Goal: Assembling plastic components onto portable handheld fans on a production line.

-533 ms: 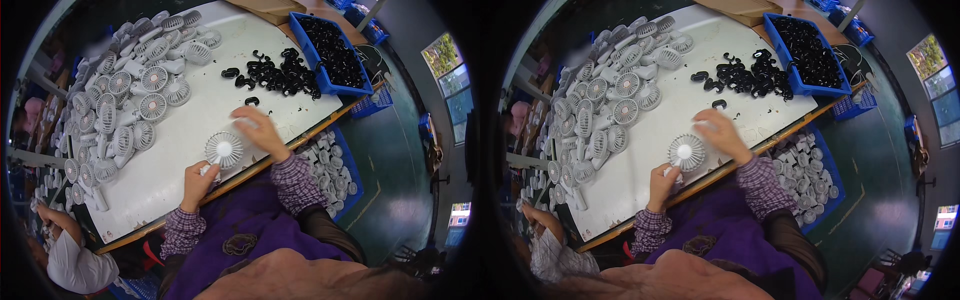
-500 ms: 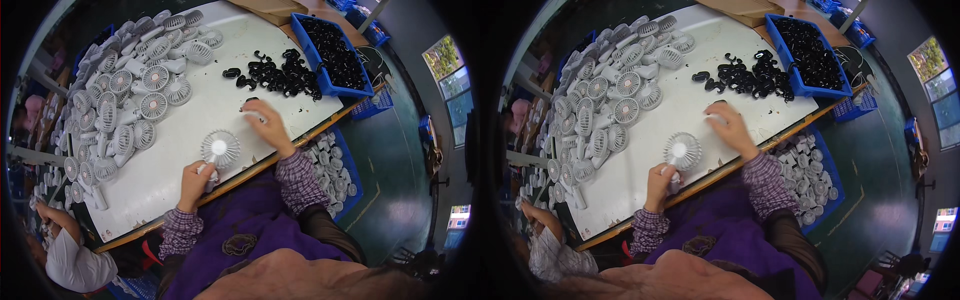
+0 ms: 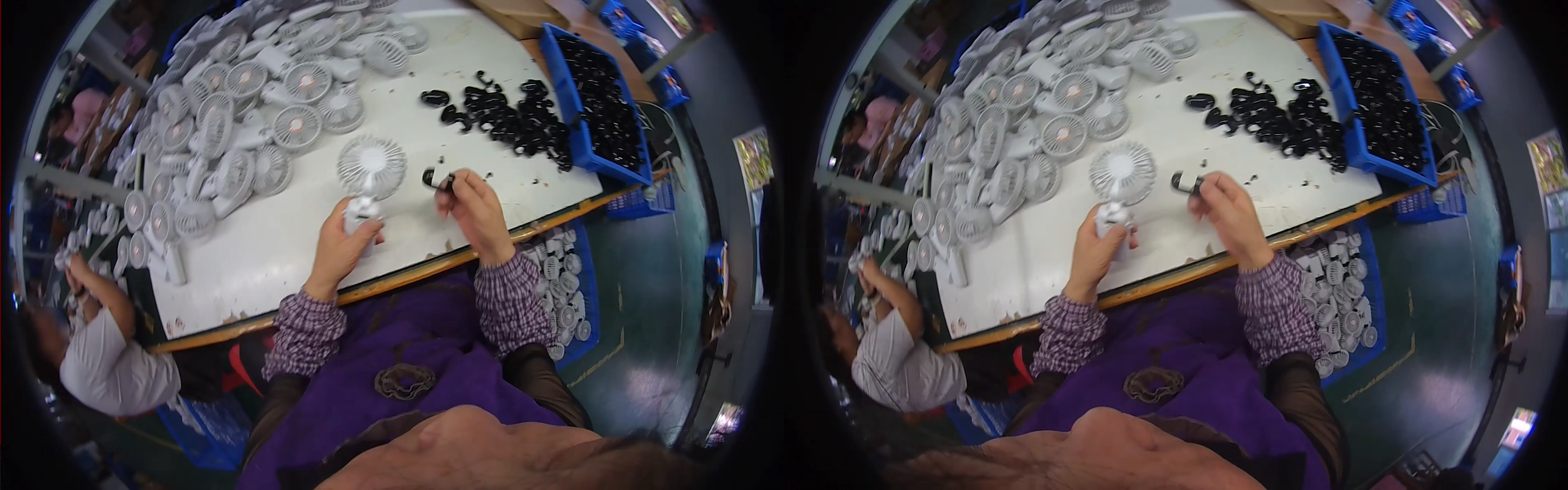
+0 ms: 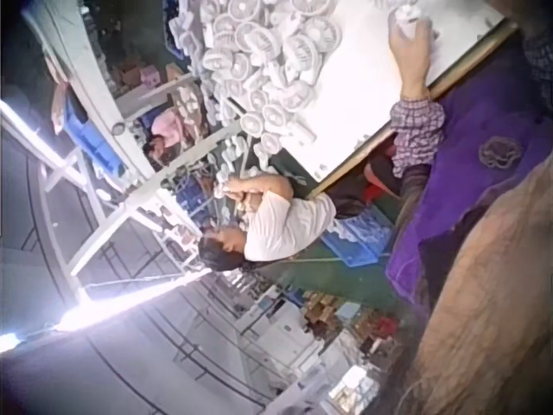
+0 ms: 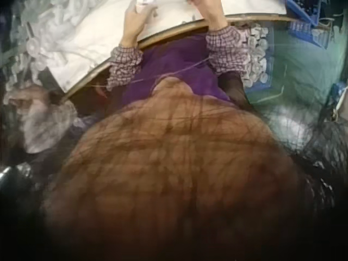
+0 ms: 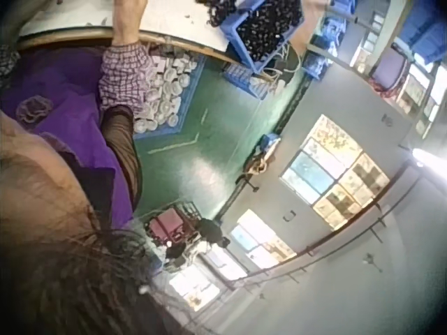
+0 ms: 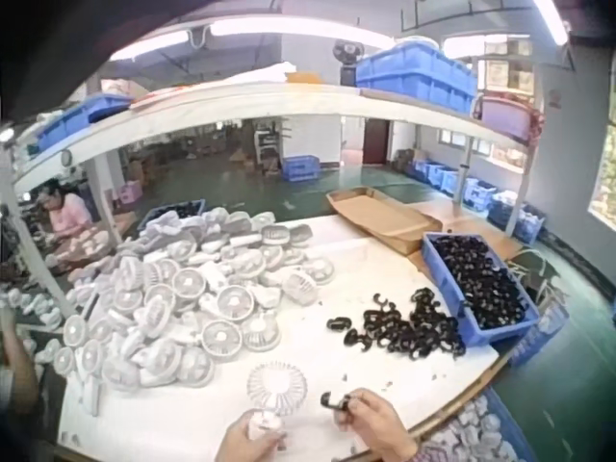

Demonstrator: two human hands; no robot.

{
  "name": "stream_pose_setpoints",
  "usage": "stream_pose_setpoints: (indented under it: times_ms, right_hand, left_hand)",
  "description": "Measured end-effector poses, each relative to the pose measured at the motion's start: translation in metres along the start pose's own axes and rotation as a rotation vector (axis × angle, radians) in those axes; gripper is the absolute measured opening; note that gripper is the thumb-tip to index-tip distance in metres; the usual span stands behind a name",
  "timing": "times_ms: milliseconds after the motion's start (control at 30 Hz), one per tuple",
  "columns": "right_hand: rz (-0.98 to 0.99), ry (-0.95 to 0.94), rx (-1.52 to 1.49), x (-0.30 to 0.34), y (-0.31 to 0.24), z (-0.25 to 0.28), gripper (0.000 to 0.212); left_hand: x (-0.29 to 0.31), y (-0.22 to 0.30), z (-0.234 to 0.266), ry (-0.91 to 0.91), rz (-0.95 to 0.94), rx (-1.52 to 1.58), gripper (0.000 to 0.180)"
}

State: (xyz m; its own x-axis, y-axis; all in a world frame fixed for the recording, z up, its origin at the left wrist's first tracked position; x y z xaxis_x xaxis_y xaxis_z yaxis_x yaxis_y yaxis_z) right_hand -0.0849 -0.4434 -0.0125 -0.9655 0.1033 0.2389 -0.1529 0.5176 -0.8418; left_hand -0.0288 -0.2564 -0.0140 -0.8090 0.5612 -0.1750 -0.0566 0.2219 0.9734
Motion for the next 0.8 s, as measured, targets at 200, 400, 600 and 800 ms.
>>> stream_pose_setpoints:
  times_ms: [200,400,600,800]
  right_hand:
    - [-0.15,-0.197,-0.349,0.021,0.035,-0.089,0.022]
    - [-0.212,-0.042,0.033,0.019,0.057,-0.085,0.019]
    - [-0.183,-0.041,0.035,0.021,0.058,-0.084,0.019]
    - [-0.179,-0.069,-0.069,0.027,0.068,-0.08,0.017]
  left_hand:
    - [0.002,0.025,-0.004,-0.039,-0.325,-0.204,0.05]
    - [0.01,0.028,0.01,0.033,-0.353,-0.356,0.045]
    - [0.014,0.029,0.011,0.075,-0.308,-0.395,0.033]
    - [0.017,0.032,0.005,0.08,-0.258,-0.329,0.033]
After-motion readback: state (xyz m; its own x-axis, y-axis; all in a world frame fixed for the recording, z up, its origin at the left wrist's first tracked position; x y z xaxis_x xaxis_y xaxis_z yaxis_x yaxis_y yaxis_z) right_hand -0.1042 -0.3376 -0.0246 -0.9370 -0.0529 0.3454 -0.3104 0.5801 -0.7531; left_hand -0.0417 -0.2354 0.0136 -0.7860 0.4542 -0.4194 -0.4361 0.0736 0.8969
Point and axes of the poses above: each hand's wrist, its own x-axis away from the middle knuckle, its own z-axis out of the back of the hand, y = z × x, the point moved 10 cm from there along -x, towards the middle knuckle, and after that the axes turned 14 degrees about -z, right-handed, at the moved point
